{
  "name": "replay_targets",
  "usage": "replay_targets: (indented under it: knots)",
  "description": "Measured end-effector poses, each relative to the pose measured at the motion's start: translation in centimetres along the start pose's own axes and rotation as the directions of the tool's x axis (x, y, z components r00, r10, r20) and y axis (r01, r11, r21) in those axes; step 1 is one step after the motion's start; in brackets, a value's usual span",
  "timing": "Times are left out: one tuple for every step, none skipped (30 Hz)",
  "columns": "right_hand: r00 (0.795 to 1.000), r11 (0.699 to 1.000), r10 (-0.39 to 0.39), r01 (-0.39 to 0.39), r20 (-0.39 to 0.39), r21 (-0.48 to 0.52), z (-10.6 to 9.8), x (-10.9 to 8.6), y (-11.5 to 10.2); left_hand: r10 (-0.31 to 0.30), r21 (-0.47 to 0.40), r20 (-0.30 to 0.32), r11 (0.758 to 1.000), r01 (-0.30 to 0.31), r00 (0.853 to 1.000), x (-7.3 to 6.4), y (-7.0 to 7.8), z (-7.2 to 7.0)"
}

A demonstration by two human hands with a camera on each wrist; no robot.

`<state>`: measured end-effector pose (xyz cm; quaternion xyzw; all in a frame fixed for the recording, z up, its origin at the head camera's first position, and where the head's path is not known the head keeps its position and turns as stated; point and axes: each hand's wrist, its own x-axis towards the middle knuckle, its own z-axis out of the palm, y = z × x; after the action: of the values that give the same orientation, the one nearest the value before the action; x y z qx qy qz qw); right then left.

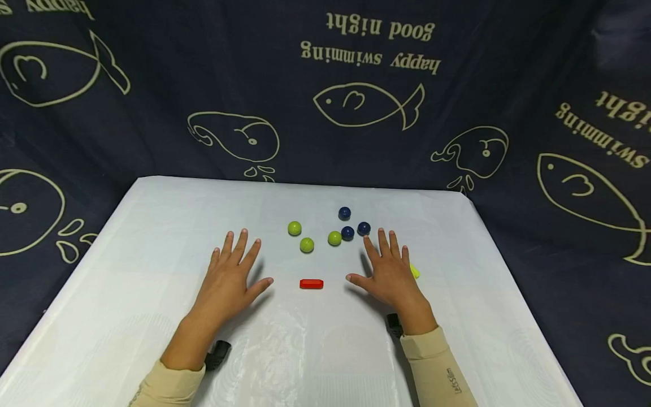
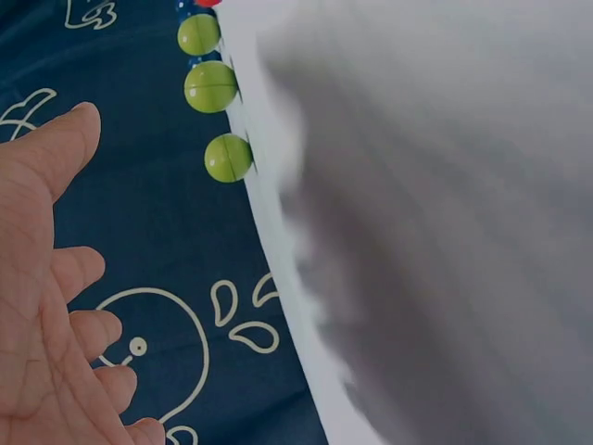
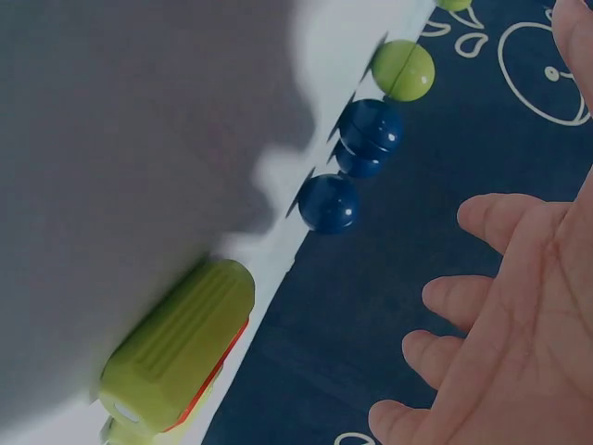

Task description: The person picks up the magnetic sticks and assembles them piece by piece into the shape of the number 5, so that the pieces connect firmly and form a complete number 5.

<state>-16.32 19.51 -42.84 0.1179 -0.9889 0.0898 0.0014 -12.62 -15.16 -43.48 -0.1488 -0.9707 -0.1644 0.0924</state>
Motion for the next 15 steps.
replay_targets:
  knots:
    - [1.0, 1.0, -0.001, 0.001, 0.0, -0.001, 0.0, 0.01, 0.01, 0.0, 0.002, 0.0, 1.0, 0.0, 1.0, -0.01, 0.02, 0.01]
    - [1.0, 1.0, -0.001, 0.001, 0.001, -0.004, 0.0, 0.02, 0.02, 0.0, 0.003, 0.001, 1.0, 0.0, 1.0, -0.01, 0.04, 0.02]
    - [1.0, 1.0, 0.0, 0.0, 0.001, -0.005, -0.01, 0.02, 0.03, -0.001, 0.004, 0.001, 1.0, 0.001, 1.0, -0.01, 0.05, 0.04]
    - [1.0, 1.0, 0.0, 0.0, 0.002, -0.007, -0.03, 0.02, 0.04, 0.0, 0.006, 0.002, 1.0, 0.0, 1.0, 0.0, 0.08, 0.05]
    - [1.0, 1.0, 0.0, 0.0, 0.002, -0.009, -0.05, 0.01, 0.06, -0.001, 0.008, 0.004, 1.0, 0.001, 1.0, 0.0, 0.1, 0.08]
    - [1.0, 1.0, 0.001, -0.001, 0.001, -0.01, -0.06, 0.01, 0.08, -0.002, 0.011, 0.005, 1.0, 0.002, 1.0, 0.01, 0.13, 0.1]
    - [1.0, 1.0, 0.001, -0.001, 0.002, -0.008, -0.07, -0.01, 0.11, -0.003, 0.014, 0.005, 1.0, 0.003, 1.0, 0.01, 0.14, 0.12]
    - [1.0, 1.0, 0.001, -0.001, 0.002, -0.007, -0.08, -0.02, 0.13, -0.003, 0.015, 0.006, 1.0, 0.003, 1.0, 0.01, 0.16, 0.13]
    - [1.0, 1.0, 0.002, -0.002, 0.001, -0.004, -0.1, -0.04, 0.15, -0.003, 0.016, 0.005, 1.0, 0.003, 1.0, 0.01, 0.18, 0.13]
    - [1.0, 1.0, 0.001, -0.001, 0.0, 0.0, -0.1, -0.05, 0.19, -0.001, 0.016, 0.002, 1.0, 0.001, 1.0, 0.02, 0.2, 0.13]
    - [1.0, 1.0, 0.0, 0.0, -0.001, 0.005, -0.1, -0.05, 0.24, 0.0, 0.014, 0.001, 1.0, 0.0, 1.0, 0.03, 0.23, 0.13]
    - [1.0, 1.0, -0.003, 0.003, -0.002, 0.011, -0.12, -0.03, 0.29, 0.003, 0.012, -0.002, 1.0, -0.003, 1.0, 0.04, 0.27, 0.13]
    - [1.0, 1.0, -0.007, 0.007, -0.003, 0.019, -0.14, -0.01, 0.34, 0.007, 0.011, -0.006, 1.0, -0.007, 1.0, 0.06, 0.3, 0.15]
    - [1.0, 1.0, -0.014, 0.014, -0.006, 0.028, -0.16, 0.0, 0.43, 0.011, 0.007, -0.008, 1.0, -0.011, 1.0, 0.07, 0.34, 0.15]
    - [1.0, 0.999, -0.02, 0.02, -0.005, 0.037, -0.19, 0.01, 0.55, 0.015, 0.004, -0.011, 1.0, -0.015, 1.0, 0.1, 0.38, 0.17]
